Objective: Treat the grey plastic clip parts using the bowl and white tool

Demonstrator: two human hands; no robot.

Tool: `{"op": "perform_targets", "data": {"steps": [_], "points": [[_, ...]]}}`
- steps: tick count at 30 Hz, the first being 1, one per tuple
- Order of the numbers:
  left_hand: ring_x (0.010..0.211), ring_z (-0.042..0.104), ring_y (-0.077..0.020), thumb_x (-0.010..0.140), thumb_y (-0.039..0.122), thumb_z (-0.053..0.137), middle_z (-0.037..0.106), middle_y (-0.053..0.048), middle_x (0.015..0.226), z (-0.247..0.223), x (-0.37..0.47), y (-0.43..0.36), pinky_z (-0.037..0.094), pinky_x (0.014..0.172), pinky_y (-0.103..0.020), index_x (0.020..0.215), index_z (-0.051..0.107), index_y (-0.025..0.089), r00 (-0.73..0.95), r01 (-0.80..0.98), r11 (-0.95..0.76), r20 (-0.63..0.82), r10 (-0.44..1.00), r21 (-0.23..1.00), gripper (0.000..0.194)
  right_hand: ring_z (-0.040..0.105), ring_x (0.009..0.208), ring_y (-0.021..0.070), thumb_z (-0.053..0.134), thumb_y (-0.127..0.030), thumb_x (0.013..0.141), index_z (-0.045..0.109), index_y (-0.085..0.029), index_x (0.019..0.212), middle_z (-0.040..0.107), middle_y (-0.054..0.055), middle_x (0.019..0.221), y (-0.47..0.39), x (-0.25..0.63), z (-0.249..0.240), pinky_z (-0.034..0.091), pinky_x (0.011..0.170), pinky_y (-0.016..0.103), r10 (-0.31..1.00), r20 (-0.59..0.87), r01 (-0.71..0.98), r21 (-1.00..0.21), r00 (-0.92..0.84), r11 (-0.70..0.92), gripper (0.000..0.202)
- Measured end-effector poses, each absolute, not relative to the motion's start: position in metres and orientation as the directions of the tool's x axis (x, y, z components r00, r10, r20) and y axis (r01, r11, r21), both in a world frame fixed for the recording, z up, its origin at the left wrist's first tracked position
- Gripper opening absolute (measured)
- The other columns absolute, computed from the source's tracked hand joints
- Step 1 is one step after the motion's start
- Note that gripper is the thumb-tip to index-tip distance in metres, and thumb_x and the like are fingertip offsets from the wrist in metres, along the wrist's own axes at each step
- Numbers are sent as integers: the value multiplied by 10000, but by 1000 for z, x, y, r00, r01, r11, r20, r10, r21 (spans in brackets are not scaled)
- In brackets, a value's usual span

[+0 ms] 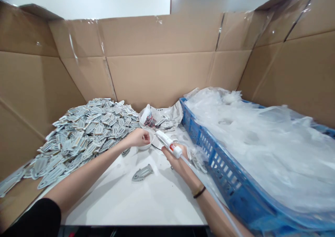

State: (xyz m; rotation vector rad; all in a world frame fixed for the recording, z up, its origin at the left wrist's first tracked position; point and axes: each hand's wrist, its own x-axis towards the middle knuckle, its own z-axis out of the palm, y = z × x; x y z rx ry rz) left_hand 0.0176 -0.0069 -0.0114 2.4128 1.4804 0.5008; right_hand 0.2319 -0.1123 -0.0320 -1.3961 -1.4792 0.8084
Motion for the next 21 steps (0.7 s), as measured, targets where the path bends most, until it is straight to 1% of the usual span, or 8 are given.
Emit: {"op": "perform_targets", "data": {"steps": [2,7,9,12,15,17,21], "points": [[638,631,-192,665,198,666,706,-31,670,-13,17,-8,422,629,-262,661,696,189,427,781,-454,163,889,430,32,461,447,115,609,-510,769,647,-175,738,535,-16,515,-113,232,-31,336,427,229,980,189,385,-911,66,150,339],[598,654,-184,785,218,585,694,-16,622,-17,6,-11,448,623,-254,877,682,174,389,726,-429,194,901,537,142,474,450,113,600,-506,780,628,-179,712,550,-12,515,-112,232,-34,336,438,227,978,198,397,-904,58,160,336],[635,668,-187,791,219,587,705,-25,656,-16,2,-12,452,636,-256,858,673,175,368,710,-428,223,903,559,118,472,455,111,599,-508,782,618,-185,714,552,-15,522,-111,231,-36,340,441,224,977,203,415,-896,71,156,330],[716,661,-198,778,259,637,725,-45,760,-14,-2,-14,449,682,-275,767,670,182,335,696,-440,286,898,567,84,460,455,106,598,-512,781,577,-196,681,536,-22,523,-110,231,-39,341,436,219,974,207,426,-892,93,149,332],[720,632,-192,776,286,654,711,-43,761,-12,-5,-19,451,700,-285,726,658,180,299,668,-444,331,895,597,117,473,464,107,594,-503,785,597,-193,704,544,-20,530,-111,230,-38,346,437,214,974,206,415,-897,94,150,320],[708,627,-180,783,297,646,702,-39,755,-12,-7,-22,464,683,-275,742,647,176,274,633,-435,341,899,640,128,478,458,108,589,-497,787,629,-188,736,558,-16,530,-111,230,-36,344,431,213,979,189,414,-900,82,139,316],[762,646,-175,786,300,642,708,-46,841,-15,-10,-28,492,707,-269,870,652,172,215,575,-414,358,909,706,154,468,433,107,589,-502,779,658,-179,750,578,-2,526,-112,230,-33,333,411,215,981,172,434,-893,90,117,332]]}}
